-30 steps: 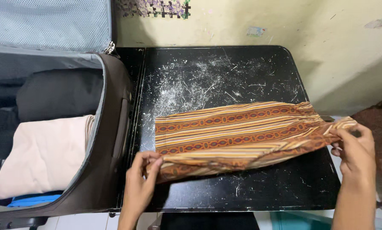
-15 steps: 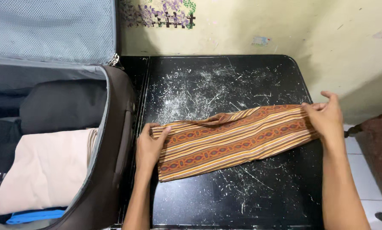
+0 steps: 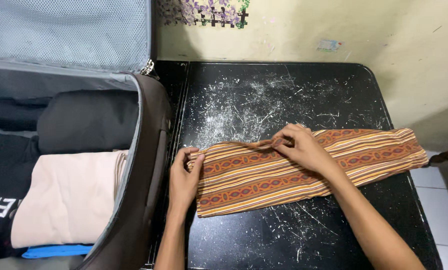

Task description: The person folds a pair of patterned shorts on a black table, then places them into an open suitcase. The person then folds a black t-shirt on the same table.

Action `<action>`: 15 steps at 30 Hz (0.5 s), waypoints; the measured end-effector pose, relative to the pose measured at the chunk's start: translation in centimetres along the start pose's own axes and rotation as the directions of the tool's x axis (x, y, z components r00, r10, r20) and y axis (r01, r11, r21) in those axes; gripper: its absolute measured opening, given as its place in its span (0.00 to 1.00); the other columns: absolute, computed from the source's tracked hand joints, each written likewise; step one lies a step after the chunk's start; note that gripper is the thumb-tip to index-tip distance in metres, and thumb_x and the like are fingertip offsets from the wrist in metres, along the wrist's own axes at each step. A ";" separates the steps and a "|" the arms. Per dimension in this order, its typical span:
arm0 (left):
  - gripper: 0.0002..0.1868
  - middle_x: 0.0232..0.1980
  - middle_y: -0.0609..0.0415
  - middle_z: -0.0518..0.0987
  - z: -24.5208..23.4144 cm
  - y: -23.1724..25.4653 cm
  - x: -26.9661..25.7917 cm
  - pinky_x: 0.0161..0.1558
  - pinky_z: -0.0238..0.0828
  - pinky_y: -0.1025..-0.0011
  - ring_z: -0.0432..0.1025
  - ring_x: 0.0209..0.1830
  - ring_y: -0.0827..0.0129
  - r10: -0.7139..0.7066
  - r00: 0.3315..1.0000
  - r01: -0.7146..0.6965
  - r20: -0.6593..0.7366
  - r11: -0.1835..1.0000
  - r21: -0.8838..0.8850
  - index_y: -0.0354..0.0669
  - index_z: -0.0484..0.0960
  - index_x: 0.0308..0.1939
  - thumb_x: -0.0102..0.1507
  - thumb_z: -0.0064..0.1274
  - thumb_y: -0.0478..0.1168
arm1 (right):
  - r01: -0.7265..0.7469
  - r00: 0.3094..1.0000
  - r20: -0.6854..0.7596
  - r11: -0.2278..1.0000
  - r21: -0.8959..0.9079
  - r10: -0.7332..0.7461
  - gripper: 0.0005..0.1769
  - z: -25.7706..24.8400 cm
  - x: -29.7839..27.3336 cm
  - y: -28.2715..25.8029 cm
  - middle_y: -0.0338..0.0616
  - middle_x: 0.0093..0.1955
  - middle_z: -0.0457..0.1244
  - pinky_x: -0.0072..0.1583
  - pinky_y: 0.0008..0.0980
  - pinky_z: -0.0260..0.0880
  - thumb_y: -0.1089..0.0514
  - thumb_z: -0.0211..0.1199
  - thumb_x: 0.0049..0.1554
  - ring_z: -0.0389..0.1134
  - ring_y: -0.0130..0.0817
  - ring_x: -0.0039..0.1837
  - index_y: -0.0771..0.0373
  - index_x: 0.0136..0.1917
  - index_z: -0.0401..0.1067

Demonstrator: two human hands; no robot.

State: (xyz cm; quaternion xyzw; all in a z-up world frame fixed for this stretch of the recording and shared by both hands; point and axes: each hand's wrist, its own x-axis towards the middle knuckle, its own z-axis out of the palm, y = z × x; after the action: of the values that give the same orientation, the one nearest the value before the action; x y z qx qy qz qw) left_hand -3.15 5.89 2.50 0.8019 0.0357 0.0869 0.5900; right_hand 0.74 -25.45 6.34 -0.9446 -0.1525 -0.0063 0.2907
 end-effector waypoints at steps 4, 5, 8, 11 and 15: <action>0.16 0.44 0.54 0.86 -1.6 1.9 -2.2 0.44 0.74 0.76 0.78 0.43 0.75 -0.003 0.993 0.022 0.117 0.987 -0.161 0.39 0.80 0.54 0.63 0.58 0.38 | 0.048 0.991 0.114 0.989 0.143 -0.065 0.07 -1.9 -3.3 0.3 0.39 0.42 0.66 0.53 0.37 0.68 0.58 0.69 0.52 0.67 0.35 0.49 0.61 0.43 0.75; 0.16 0.43 0.54 0.86 -2.5 2.4 -3.4 0.41 0.75 0.74 0.78 0.42 0.75 -0.107 0.973 0.134 0.204 0.983 -0.125 0.43 0.82 0.54 0.62 0.58 0.38 | 0.143 0.982 0.094 0.968 0.207 -0.165 0.07 -2.6 -5.0 0.3 0.38 0.43 0.67 0.54 0.35 0.68 0.60 0.68 0.50 0.68 0.33 0.50 0.60 0.43 0.74; 0.14 0.43 0.52 0.87 -4.9 3.3 -7.4 0.50 0.72 0.69 0.79 0.45 0.66 0.171 0.901 -0.168 0.399 0.985 -0.044 0.38 0.87 0.47 0.57 0.62 0.35 | 0.096 0.979 0.158 0.974 0.203 -0.129 0.08 -5.2 -10.6 0.1 0.39 0.41 0.68 0.53 0.36 0.69 0.64 0.70 0.46 0.68 0.35 0.49 0.63 0.39 0.73; 0.08 0.41 0.51 0.85 -5.9 3.1 -10.3 0.54 0.71 0.66 0.79 0.48 0.64 0.293 0.719 -0.296 0.631 0.950 -0.104 0.38 0.88 0.40 0.59 0.65 0.38 | -0.045 0.942 0.334 0.976 0.213 -0.030 0.10 -7.0 -14.8 -0.1 0.37 0.43 0.66 0.55 0.34 0.68 0.61 0.73 0.47 0.66 0.32 0.50 0.62 0.41 0.74; 0.08 0.44 0.49 0.82 -5.3 2.4 -12.2 0.58 0.70 0.64 0.77 0.54 0.61 0.312 0.608 -0.229 0.730 0.949 -0.215 0.36 0.83 0.42 0.63 0.63 0.37 | -0.094 0.880 0.474 0.970 0.224 -0.024 0.11 -7.6 -16.9 -0.1 0.34 0.43 0.71 0.53 0.31 0.72 0.58 0.73 0.51 0.70 0.29 0.51 0.60 0.47 0.77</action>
State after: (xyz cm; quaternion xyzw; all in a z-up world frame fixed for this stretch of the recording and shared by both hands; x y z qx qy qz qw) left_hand -16.24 8.18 5.12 0.7299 -0.3390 -0.1650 0.5701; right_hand -14.82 -34.39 11.00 -0.8778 -0.2013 0.2484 0.3568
